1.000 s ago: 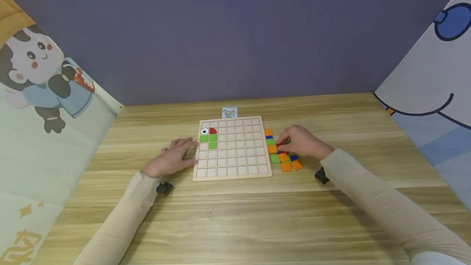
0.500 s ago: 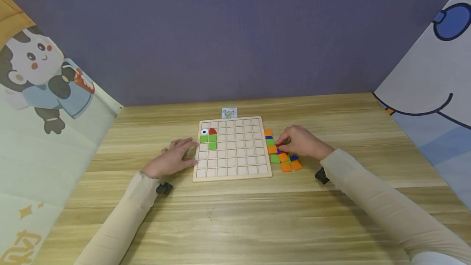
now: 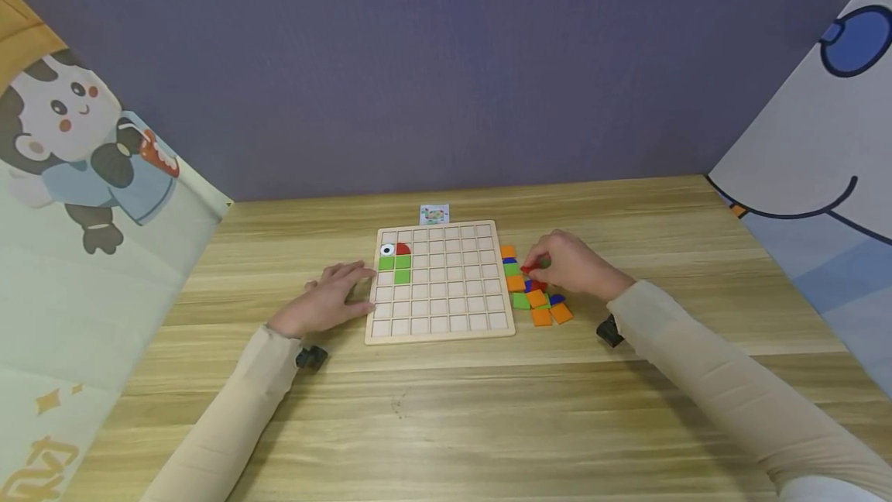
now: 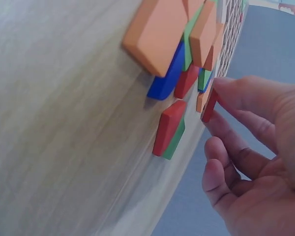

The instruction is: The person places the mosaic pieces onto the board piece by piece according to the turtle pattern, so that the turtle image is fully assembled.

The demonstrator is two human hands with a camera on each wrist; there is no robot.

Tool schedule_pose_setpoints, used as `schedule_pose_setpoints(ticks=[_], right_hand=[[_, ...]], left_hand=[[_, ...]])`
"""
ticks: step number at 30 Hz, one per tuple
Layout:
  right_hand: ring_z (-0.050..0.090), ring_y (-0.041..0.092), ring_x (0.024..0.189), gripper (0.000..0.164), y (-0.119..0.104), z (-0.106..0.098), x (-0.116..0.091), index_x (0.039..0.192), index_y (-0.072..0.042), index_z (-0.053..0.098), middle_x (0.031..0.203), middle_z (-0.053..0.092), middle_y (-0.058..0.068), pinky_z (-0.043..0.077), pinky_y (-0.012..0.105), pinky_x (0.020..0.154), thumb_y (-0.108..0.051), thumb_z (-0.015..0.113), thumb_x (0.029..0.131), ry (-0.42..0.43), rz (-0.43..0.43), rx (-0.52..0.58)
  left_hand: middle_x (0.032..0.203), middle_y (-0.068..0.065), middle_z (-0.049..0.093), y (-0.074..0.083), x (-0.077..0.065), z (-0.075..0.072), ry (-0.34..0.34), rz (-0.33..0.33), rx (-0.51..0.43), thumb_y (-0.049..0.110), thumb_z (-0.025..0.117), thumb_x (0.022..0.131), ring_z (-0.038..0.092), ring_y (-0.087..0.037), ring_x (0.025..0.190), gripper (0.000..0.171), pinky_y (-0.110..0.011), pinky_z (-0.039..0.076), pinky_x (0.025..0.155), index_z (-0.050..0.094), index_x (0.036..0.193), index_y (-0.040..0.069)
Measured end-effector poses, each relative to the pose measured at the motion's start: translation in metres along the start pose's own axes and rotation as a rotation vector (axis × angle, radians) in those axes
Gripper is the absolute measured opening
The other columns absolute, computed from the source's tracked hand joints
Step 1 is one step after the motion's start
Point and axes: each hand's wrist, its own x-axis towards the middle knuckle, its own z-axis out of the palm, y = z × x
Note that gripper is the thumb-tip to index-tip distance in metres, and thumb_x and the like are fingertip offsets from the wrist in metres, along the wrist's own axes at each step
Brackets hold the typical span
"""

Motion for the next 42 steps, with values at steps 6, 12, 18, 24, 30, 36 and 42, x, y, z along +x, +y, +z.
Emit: schedule_pose_setpoints(ticks=[6, 12, 18, 24, 30, 36, 42], right_hand=[[0.057, 0.022, 0.085, 0.013, -0.003, 0.0, 0.002, 0.093, -0.015, 0.075, 0.09, 0.066, -0.004, 0.036, 0.05, 0.095, -0.016, 0.076, 0.08, 0.023, -0.027, 0.002], [0.059, 0.022, 0.086, 0.012, -0.008, -0.002, 0.004, 0.094, -0.013, 0.075, 0.093, 0.066, -0.002, 0.023, 0.052, 0.106, -0.014, 0.075, 0.081, 0.025, -0.043, 0.025], [0.054, 0.024, 0.096, 0.011, -0.013, -0.004, 0.004, 0.093, -0.016, 0.074, 0.099, 0.065, -0.002, 0.033, 0.053, 0.098, -0.015, 0.075, 0.082, 0.015, -0.02, 0.027], [0.053, 0.023, 0.1, 0.009, -0.017, -0.003, 0.007, 0.091, -0.019, 0.074, 0.099, 0.064, -0.004, 0.033, 0.053, 0.098, -0.016, 0.074, 0.083, 0.016, -0.028, 0.029], [0.054, 0.02, 0.091, 0.01, -0.019, 0.001, 0.011, 0.091, -0.02, 0.074, 0.095, 0.064, -0.006, 0.041, 0.048, 0.089, -0.016, 0.075, 0.082, 0.045, -0.095, 0.014], [0.054, 0.021, 0.086, 0.012, -0.027, 0.004, 0.016, 0.093, -0.017, 0.076, 0.093, 0.064, -0.007, 0.045, 0.039, 0.077, -0.018, 0.076, 0.081, 0.062, -0.126, 0.018], [0.055, 0.022, 0.087, 0.012, -0.036, 0.008, 0.02, 0.092, -0.015, 0.076, 0.092, 0.064, -0.008, 0.045, 0.038, 0.078, -0.017, 0.077, 0.08, 0.077, -0.166, 0.046]], left_hand=[[0.154, -0.013, 0.02, 0.0, -0.001, 0.0, 0.003, 0.003, 0.0, 0.043, 0.059, 0.092, 0.015, -0.043, 0.137, 0.063, -0.074, 0.014, 0.096, 0.038, 0.145, 0.018], [0.154, -0.013, 0.02, -0.001, 0.0, 0.001, 0.003, 0.002, -0.003, 0.043, 0.059, 0.092, 0.015, -0.042, 0.137, 0.062, -0.074, 0.014, 0.096, 0.038, 0.145, 0.018], [0.154, -0.012, 0.021, -0.001, 0.001, 0.001, 0.005, 0.001, 0.001, 0.043, 0.058, 0.092, 0.015, -0.042, 0.137, 0.062, -0.074, 0.015, 0.095, 0.038, 0.145, 0.018], [0.154, -0.013, 0.02, -0.002, 0.0, 0.001, 0.003, 0.002, -0.004, 0.043, 0.058, 0.092, 0.015, -0.042, 0.137, 0.062, -0.074, 0.015, 0.095, 0.038, 0.145, 0.018], [0.154, -0.013, 0.02, -0.002, 0.001, 0.001, 0.0, 0.003, -0.012, 0.043, 0.058, 0.092, 0.014, -0.042, 0.137, 0.062, -0.074, 0.014, 0.095, 0.038, 0.145, 0.018], [0.154, -0.012, 0.019, -0.003, 0.002, 0.002, 0.0, 0.004, -0.005, 0.044, 0.058, 0.092, 0.014, -0.042, 0.137, 0.063, -0.074, 0.014, 0.095, 0.037, 0.145, 0.018], [0.154, -0.012, 0.019, -0.003, 0.001, 0.002, 0.0, 0.005, -0.011, 0.044, 0.058, 0.092, 0.014, -0.042, 0.137, 0.063, -0.074, 0.014, 0.095, 0.038, 0.145, 0.018]])
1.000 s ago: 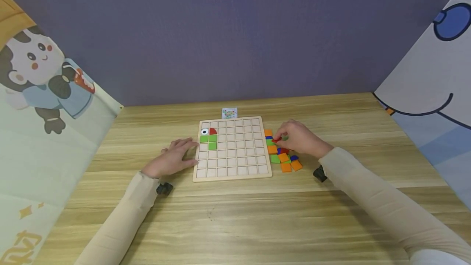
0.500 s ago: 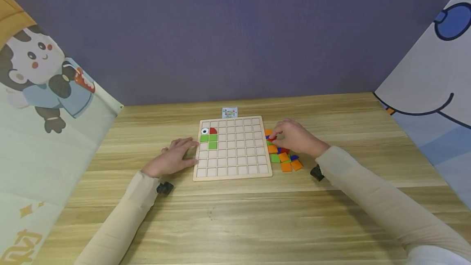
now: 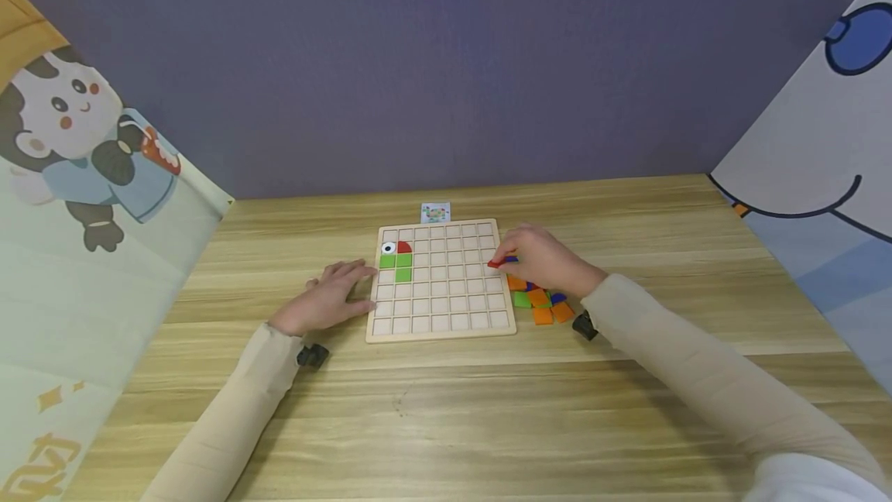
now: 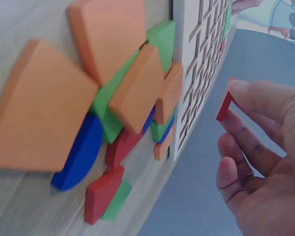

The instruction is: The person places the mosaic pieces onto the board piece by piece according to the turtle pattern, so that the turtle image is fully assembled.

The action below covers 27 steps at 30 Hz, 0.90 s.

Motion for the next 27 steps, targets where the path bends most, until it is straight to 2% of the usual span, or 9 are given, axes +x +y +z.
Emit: schedule_pose_setpoints(ticks=[8, 16, 17, 20, 23, 27], right_hand=[[0.056, 0.022, 0.088, 0.013, -0.006, 0.006, 0.008, 0.092, -0.014, 0.076, 0.093, 0.065, -0.009, 0.045, 0.037, 0.078, -0.018, 0.077, 0.08, 0.01, -0.062, 0.007], [0.056, 0.022, 0.09, 0.014, -0.015, 0.011, 0.014, 0.092, -0.013, 0.076, 0.095, 0.065, -0.007, 0.047, 0.039, 0.08, -0.013, 0.078, 0.079, 0.015, -0.13, 0.024], [0.056, 0.021, 0.09, 0.014, -0.016, 0.011, 0.015, 0.092, -0.014, 0.075, 0.095, 0.065, -0.007, 0.046, 0.04, 0.084, -0.013, 0.078, 0.078, 0.015, -0.136, 0.024], [0.057, 0.019, 0.089, 0.014, -0.018, 0.013, 0.019, 0.092, -0.015, 0.075, 0.094, 0.065, -0.008, 0.04, 0.043, 0.097, -0.014, 0.078, 0.079, 0.007, -0.138, 0.02], [0.057, 0.017, 0.09, 0.014, -0.02, 0.014, 0.023, 0.092, -0.016, 0.075, 0.093, 0.064, -0.008, 0.026, 0.046, 0.108, -0.014, 0.078, 0.079, -0.001, -0.137, 0.02], [0.055, 0.016, 0.089, 0.013, -0.025, 0.015, 0.026, 0.092, -0.015, 0.075, 0.092, 0.064, -0.007, 0.022, 0.046, 0.109, -0.014, 0.078, 0.079, -0.006, -0.146, 0.025]], left_hand=[[0.154, -0.013, 0.019, 0.0, 0.0, 0.0, -0.002, -0.003, -0.002, 0.043, 0.058, 0.092, 0.013, -0.042, 0.137, 0.063, -0.074, 0.013, 0.096, 0.037, 0.146, 0.019], [0.154, -0.014, 0.02, 0.0, -0.001, -0.001, 0.003, 0.008, 0.005, 0.041, 0.058, 0.093, 0.014, -0.043, 0.137, 0.061, -0.075, 0.014, 0.094, 0.037, 0.145, 0.018], [0.154, -0.014, 0.02, 0.0, 0.0, -0.001, 0.004, 0.008, 0.004, 0.041, 0.058, 0.093, 0.014, -0.043, 0.137, 0.061, -0.075, 0.015, 0.094, 0.038, 0.145, 0.018], [0.154, -0.013, 0.02, 0.001, -0.001, -0.001, 0.004, 0.007, 0.004, 0.041, 0.058, 0.093, 0.014, -0.043, 0.137, 0.061, -0.075, 0.015, 0.095, 0.038, 0.145, 0.018], [0.154, -0.013, 0.019, 0.001, -0.001, -0.001, 0.003, 0.002, -0.001, 0.042, 0.058, 0.092, 0.014, -0.043, 0.137, 0.061, -0.075, 0.014, 0.095, 0.038, 0.145, 0.018], [0.154, -0.014, 0.02, 0.002, -0.002, -0.001, 0.007, 0.004, -0.005, 0.041, 0.059, 0.092, 0.014, -0.043, 0.137, 0.061, -0.075, 0.015, 0.095, 0.039, 0.145, 0.018]])
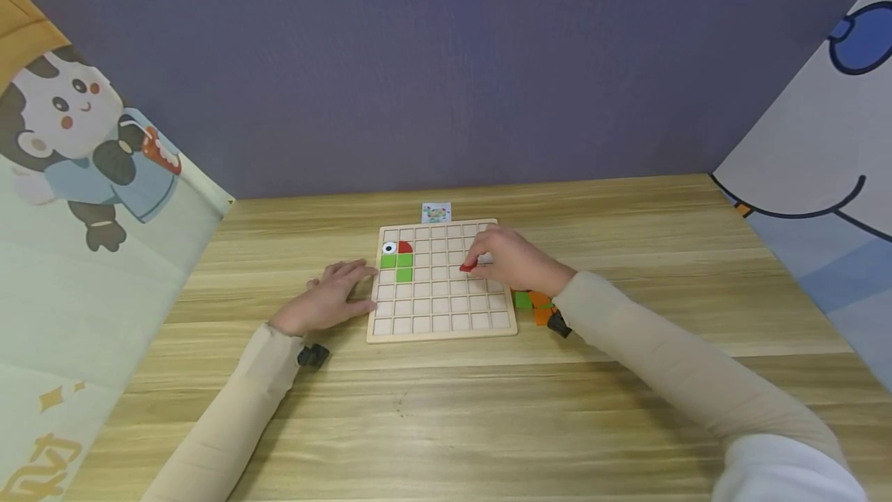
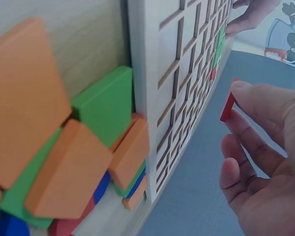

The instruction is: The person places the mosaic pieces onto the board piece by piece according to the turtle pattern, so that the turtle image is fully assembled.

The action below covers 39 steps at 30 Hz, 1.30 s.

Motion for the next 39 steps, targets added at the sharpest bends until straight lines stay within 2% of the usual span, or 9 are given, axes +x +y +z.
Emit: schedule_pose_setpoints(ticks=[3, 8, 15, 19, 25, 29, 34, 36, 39], right_hand=[[0.055, 0.016, 0.09, 0.013, -0.003, 0.001, 0.004, 0.092, -0.015, 0.075, 0.092, 0.064, -0.007, 0.03, 0.045, 0.105, -0.013, 0.078, 0.079, -0.005, -0.007, 0.01], [0.056, 0.021, 0.089, 0.013, -0.008, 0.005, 0.009, 0.092, -0.013, 0.075, 0.091, 0.065, -0.006, 0.042, 0.043, 0.09, -0.013, 0.078, 0.079, -0.007, -0.041, 0.025], [0.056, 0.019, 0.089, 0.013, -0.009, 0.009, 0.015, 0.092, -0.014, 0.076, 0.089, 0.064, -0.008, 0.038, 0.043, 0.095, -0.015, 0.078, 0.079, -0.02, -0.045, 0.028], [0.055, 0.019, 0.088, 0.012, -0.012, 0.01, 0.017, 0.092, -0.014, 0.076, 0.089, 0.065, -0.006, 0.044, 0.037, 0.083, -0.014, 0.077, 0.079, -0.03, -0.043, 0.034], [0.055, 0.02, 0.086, 0.011, -0.016, 0.015, 0.021, 0.091, -0.013, 0.076, 0.088, 0.066, -0.006, 0.045, 0.035, 0.078, -0.012, 0.077, 0.08, -0.021, -0.054, 0.045], [0.056, 0.021, 0.086, 0.011, -0.018, 0.018, 0.024, 0.091, -0.013, 0.076, 0.087, 0.066, -0.006, 0.043, 0.037, 0.087, -0.011, 0.077, 0.08, -0.019, -0.067, 0.046], [0.057, 0.018, 0.088, 0.013, -0.02, 0.022, 0.027, 0.091, -0.014, 0.076, 0.088, 0.066, -0.007, 0.029, 0.042, 0.106, -0.009, 0.077, 0.079, -0.03, -0.068, 0.045], [0.057, 0.016, 0.088, 0.012, -0.021, 0.023, 0.029, 0.091, -0.014, 0.076, 0.088, 0.066, -0.007, 0.026, 0.042, 0.108, -0.01, 0.076, 0.08, -0.034, -0.066, 0.041], [0.056, 0.015, 0.087, 0.011, -0.023, 0.026, 0.032, 0.091, -0.014, 0.076, 0.088, 0.066, -0.008, 0.037, 0.039, 0.099, -0.012, 0.076, 0.081, -0.043, -0.063, 0.037]], left_hand=[[0.154, -0.014, 0.02, 0.0, 0.0, 0.0, 0.003, 0.004, 0.003, 0.041, 0.059, 0.092, 0.014, -0.043, 0.137, 0.061, -0.075, 0.015, 0.095, 0.039, 0.145, 0.018], [0.154, -0.013, 0.02, 0.0, 0.0, 0.0, 0.001, 0.003, 0.0, 0.041, 0.059, 0.092, 0.014, -0.043, 0.137, 0.061, -0.075, 0.014, 0.095, 0.038, 0.145, 0.018], [0.154, -0.013, 0.02, -0.001, 0.001, 0.001, 0.002, 0.001, -0.002, 0.042, 0.059, 0.092, 0.013, -0.043, 0.137, 0.062, -0.075, 0.014, 0.095, 0.038, 0.145, 0.018], [0.154, -0.014, 0.02, -0.002, 0.001, 0.002, 0.002, 0.003, 0.005, 0.041, 0.059, 0.092, 0.013, -0.044, 0.137, 0.062, -0.075, 0.014, 0.094, 0.038, 0.145, 0.018], [0.154, -0.014, 0.02, -0.001, 0.0, 0.001, 0.002, 0.007, 0.002, 0.041, 0.059, 0.092, 0.013, -0.044, 0.137, 0.062, -0.076, 0.014, 0.094, 0.038, 0.145, 0.017], [0.154, -0.014, 0.02, -0.001, 0.0, 0.001, 0.004, 0.009, 0.008, 0.041, 0.059, 0.092, 0.014, -0.044, 0.137, 0.062, -0.075, 0.015, 0.094, 0.038, 0.145, 0.018], [0.154, -0.014, 0.02, -0.002, 0.001, 0.001, 0.002, 0.005, 0.013, 0.042, 0.059, 0.092, 0.015, -0.043, 0.137, 0.062, -0.074, 0.015, 0.095, 0.038, 0.145, 0.018], [0.154, -0.014, 0.02, -0.002, 0.001, 0.001, 0.001, 0.003, 0.012, 0.042, 0.059, 0.092, 0.015, -0.043, 0.137, 0.062, -0.074, 0.015, 0.095, 0.038, 0.145, 0.018], [0.154, -0.014, 0.02, -0.002, 0.002, 0.001, 0.002, 0.003, 0.018, 0.042, 0.059, 0.092, 0.015, -0.043, 0.137, 0.062, -0.074, 0.016, 0.095, 0.038, 0.145, 0.018]])
